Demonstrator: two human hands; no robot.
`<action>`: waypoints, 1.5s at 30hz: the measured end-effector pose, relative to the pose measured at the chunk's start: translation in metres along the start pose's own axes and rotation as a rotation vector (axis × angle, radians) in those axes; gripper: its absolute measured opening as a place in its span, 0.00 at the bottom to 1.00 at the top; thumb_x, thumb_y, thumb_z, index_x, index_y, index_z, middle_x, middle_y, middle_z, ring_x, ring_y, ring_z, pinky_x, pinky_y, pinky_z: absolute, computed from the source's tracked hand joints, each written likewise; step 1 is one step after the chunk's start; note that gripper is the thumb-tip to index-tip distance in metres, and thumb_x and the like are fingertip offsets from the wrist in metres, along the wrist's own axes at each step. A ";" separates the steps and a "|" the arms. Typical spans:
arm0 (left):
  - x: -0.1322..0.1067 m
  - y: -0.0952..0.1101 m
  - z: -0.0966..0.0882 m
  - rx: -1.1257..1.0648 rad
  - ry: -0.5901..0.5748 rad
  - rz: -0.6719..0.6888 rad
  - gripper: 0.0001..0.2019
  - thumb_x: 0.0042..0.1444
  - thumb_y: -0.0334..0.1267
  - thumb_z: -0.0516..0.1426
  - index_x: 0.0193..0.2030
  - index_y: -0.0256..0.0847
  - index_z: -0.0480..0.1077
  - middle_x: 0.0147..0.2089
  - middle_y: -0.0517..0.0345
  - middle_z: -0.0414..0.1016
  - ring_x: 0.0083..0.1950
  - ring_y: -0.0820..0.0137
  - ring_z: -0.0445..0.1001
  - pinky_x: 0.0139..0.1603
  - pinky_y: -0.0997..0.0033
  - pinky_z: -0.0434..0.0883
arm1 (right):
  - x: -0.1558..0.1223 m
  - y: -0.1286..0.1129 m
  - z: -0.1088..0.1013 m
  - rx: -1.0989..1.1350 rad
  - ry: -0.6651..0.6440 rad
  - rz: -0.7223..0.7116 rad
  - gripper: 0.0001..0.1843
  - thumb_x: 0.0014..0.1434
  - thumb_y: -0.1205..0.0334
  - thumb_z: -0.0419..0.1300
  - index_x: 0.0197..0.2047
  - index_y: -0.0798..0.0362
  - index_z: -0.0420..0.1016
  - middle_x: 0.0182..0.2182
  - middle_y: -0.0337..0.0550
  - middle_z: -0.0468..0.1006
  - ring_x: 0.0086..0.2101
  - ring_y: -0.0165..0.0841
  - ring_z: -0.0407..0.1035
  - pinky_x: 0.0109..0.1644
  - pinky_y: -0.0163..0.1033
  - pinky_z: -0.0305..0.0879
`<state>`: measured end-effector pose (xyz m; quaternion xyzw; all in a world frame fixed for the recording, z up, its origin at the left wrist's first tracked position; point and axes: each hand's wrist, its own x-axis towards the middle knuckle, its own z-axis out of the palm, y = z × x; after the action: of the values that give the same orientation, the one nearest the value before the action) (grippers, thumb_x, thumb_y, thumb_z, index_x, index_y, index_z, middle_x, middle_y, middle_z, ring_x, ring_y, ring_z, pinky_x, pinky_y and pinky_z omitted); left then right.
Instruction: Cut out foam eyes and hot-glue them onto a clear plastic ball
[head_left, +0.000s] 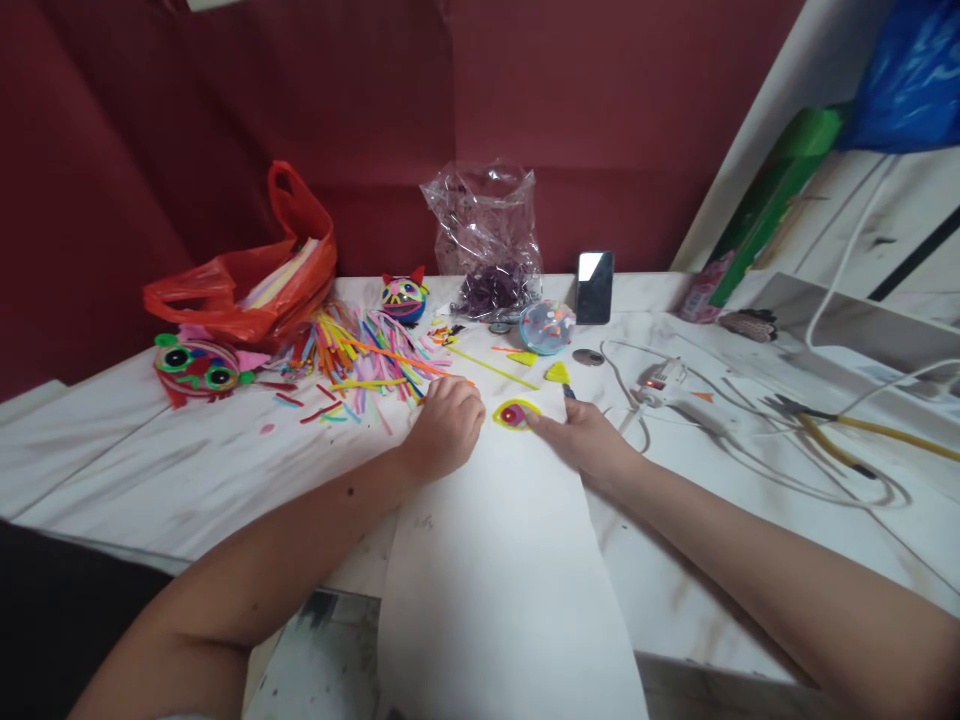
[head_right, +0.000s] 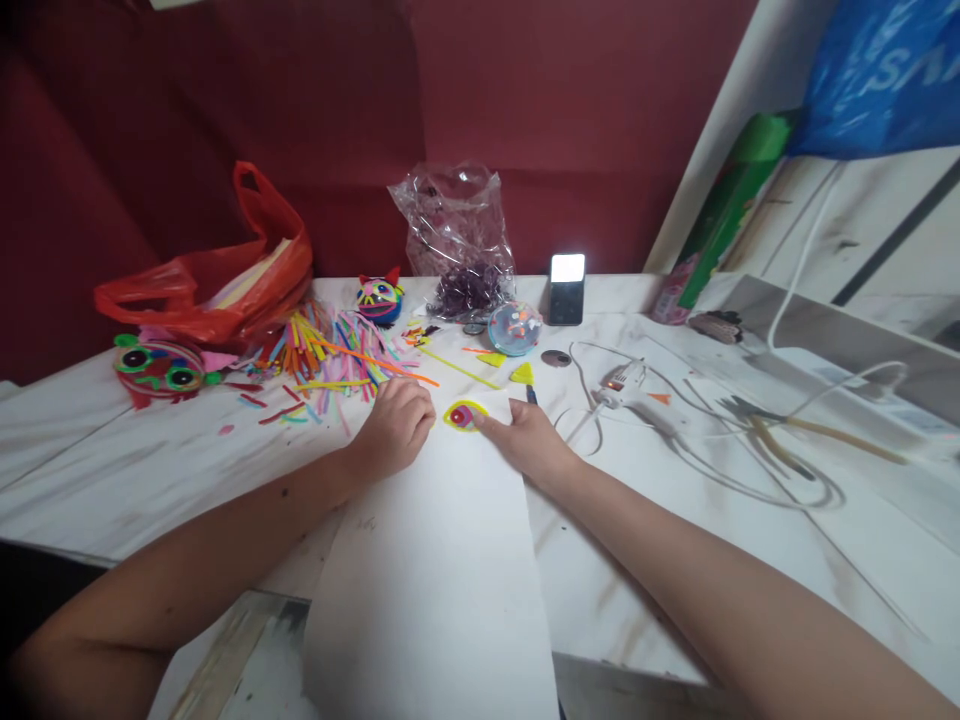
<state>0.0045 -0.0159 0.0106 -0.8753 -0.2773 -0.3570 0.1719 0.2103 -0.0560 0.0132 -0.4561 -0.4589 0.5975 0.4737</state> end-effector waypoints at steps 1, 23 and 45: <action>0.000 -0.001 0.001 -0.009 0.007 0.009 0.09 0.59 0.27 0.50 0.29 0.40 0.65 0.35 0.52 0.71 0.43 0.63 0.65 0.45 0.59 0.63 | 0.000 0.000 0.000 0.004 0.003 -0.001 0.24 0.40 0.47 0.72 0.38 0.54 0.79 0.33 0.45 0.84 0.31 0.40 0.78 0.37 0.44 0.75; 0.005 -0.044 -0.013 -0.677 0.168 -0.936 0.06 0.51 0.39 0.58 0.35 0.40 0.67 0.35 0.59 0.72 0.37 0.70 0.71 0.42 0.67 0.69 | 0.011 -0.010 -0.013 0.115 0.160 0.027 0.15 0.45 0.59 0.71 0.36 0.54 0.76 0.30 0.45 0.84 0.26 0.38 0.78 0.30 0.39 0.75; 0.014 -0.013 -0.011 -0.461 -0.300 -0.661 0.22 0.45 0.50 0.59 0.46 0.43 0.74 0.48 0.52 0.78 0.50 0.56 0.74 0.49 0.64 0.71 | 0.024 0.009 -0.008 -0.277 -0.011 -0.311 0.18 0.48 0.48 0.66 0.34 0.55 0.79 0.34 0.41 0.82 0.34 0.34 0.75 0.39 0.38 0.71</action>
<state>-0.0009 -0.0064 0.0297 -0.7972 -0.4778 -0.3140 -0.1938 0.2136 -0.0328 0.0004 -0.4372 -0.6041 0.4509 0.4905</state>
